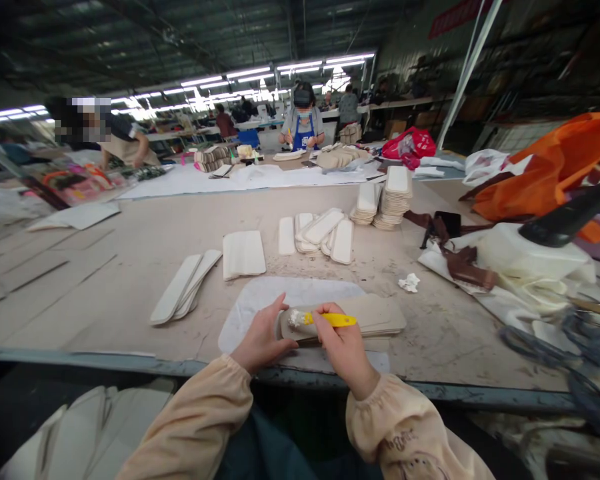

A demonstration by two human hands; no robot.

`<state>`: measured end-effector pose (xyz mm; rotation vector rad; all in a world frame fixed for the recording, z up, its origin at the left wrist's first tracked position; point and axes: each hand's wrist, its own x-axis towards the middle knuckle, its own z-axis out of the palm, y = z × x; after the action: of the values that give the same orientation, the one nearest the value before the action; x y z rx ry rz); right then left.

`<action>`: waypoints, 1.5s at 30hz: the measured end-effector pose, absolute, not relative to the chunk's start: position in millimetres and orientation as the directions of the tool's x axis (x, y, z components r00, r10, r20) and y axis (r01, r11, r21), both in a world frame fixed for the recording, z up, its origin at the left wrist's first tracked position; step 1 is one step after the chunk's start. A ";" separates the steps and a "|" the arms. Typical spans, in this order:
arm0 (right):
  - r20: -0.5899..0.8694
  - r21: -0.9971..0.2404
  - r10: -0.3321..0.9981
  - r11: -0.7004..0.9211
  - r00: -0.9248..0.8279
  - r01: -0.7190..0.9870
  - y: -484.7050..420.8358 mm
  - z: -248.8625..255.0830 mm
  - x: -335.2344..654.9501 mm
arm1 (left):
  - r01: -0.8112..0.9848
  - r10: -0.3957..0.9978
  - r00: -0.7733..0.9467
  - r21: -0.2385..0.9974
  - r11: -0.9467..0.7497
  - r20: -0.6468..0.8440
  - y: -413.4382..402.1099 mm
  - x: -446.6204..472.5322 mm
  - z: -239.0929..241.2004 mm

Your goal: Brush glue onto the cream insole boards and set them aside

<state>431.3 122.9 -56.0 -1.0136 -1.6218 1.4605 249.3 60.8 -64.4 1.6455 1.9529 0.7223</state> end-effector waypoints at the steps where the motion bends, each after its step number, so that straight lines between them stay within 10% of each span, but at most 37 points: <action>1: 0.001 -0.994 0.898 0.049 -0.441 0.096 122.3 -57.0 429.8 | 0.735 0.987 -0.157 0.665 0.135 -0.027 61.3 249.6 -63.7; 27: 0.185 -0.702 0.979 0.068 0.090 0.709 184.3 -48.8 537.2 | 0.830 0.994 -0.089 0.556 0.043 0.057 60.4 250.5 -60.8; 37: -0.031 -0.998 0.963 -0.014 -0.266 0.066 136.0 -51.2 480.6 | 0.827 0.996 -0.085 0.560 0.055 0.027 59.5 254.1 -58.1; 45: -0.109 -0.988 0.894 -0.050 -0.435 0.146 119.0 -50.9 445.0 | 0.840 0.997 -0.078 0.540 0.054 0.021 60.5 255.7 -56.2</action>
<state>445.0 119.0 -50.9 -1.1184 -1.6069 1.5424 255.7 60.5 -56.2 1.8434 1.9802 0.6022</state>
